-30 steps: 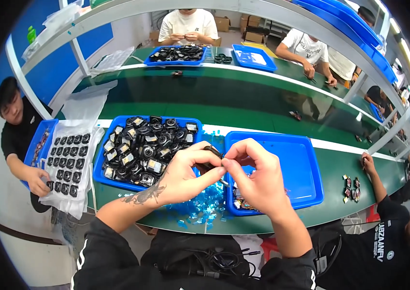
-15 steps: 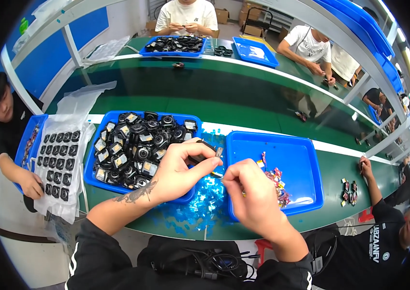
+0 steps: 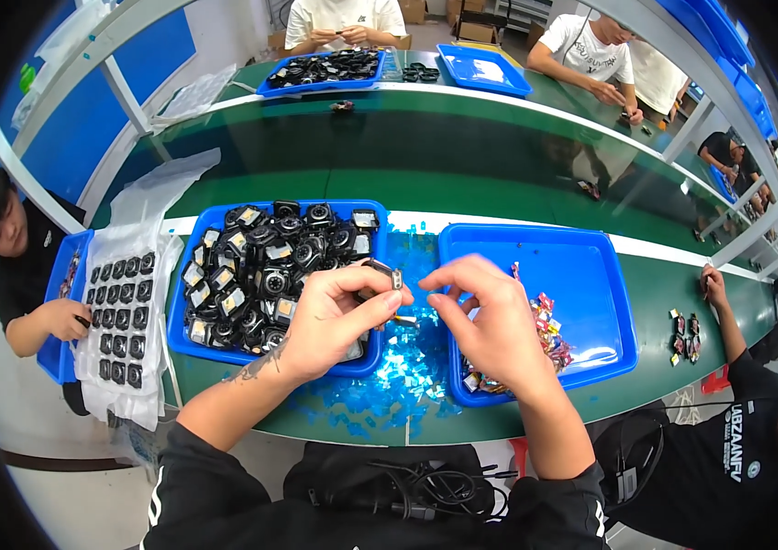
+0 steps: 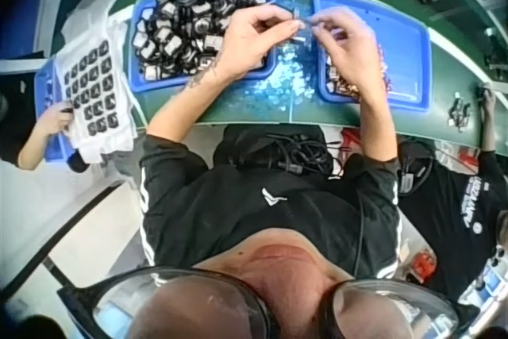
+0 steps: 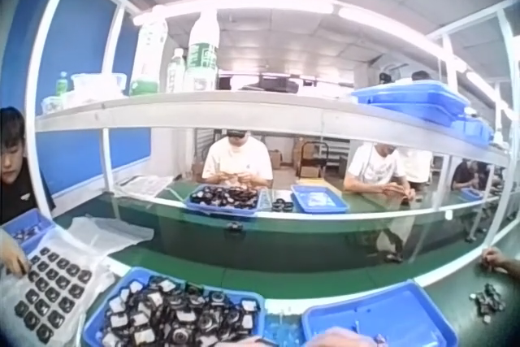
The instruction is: The recorder is assembling small electronic housing components by inserting circuit boards or batteries into black casings and adding adhesive or small parts.
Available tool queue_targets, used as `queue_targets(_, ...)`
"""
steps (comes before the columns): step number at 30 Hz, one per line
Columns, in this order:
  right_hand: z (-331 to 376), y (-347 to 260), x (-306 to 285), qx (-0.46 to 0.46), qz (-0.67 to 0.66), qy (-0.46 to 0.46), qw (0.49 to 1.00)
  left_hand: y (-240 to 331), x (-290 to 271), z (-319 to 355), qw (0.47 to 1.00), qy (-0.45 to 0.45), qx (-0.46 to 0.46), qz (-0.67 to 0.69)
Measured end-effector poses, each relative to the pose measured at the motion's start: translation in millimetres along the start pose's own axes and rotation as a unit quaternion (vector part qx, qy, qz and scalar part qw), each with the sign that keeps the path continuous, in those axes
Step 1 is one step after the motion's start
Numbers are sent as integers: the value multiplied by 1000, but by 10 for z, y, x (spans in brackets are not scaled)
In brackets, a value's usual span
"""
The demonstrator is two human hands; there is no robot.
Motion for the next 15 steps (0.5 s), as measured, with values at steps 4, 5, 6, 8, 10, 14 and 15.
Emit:
queue_targets(4, 40, 5, 48, 47, -24, -5, 999, -29, -24, 40, 1000, 21, -7, -5)
queue_targets(5, 1, -88, 65, 3, 3, 42, 999, -38, -22, 43, 1000, 14, -4, -9)
queue_targets(6, -18, -147, 58, -41, 30, 90, 995, -43, -27, 44, 1000, 14, -6, -10)
queue_targets(8, -2, -57, 61, -58, -22, 82, 995, -63, 21, 47, 997, -60, -44, 17)
queue_targets(10, 2, -15, 85, -118, -89, -14, 989, -75, 25, 45, 994, -85, -53, 37)
queue_targets(14, 58, 68, 89, -68, -256, 28, 964, -165, 48, 30, 984, -111, -92, 103)
queue_targets(15, 41, 36, 61, -80, -272, 55, 957, -171, 46, 6, 984, -91, -82, 133)
Point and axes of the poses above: each hand's wrist, its own z-axis away from the middle knuckle, its own x-axis out of the palm, y = z × x, the point moved 4 cm from there along -z, towards the middle knuckle, and after that the axes turned 13 degrees about -x, right-handed, at the moved point
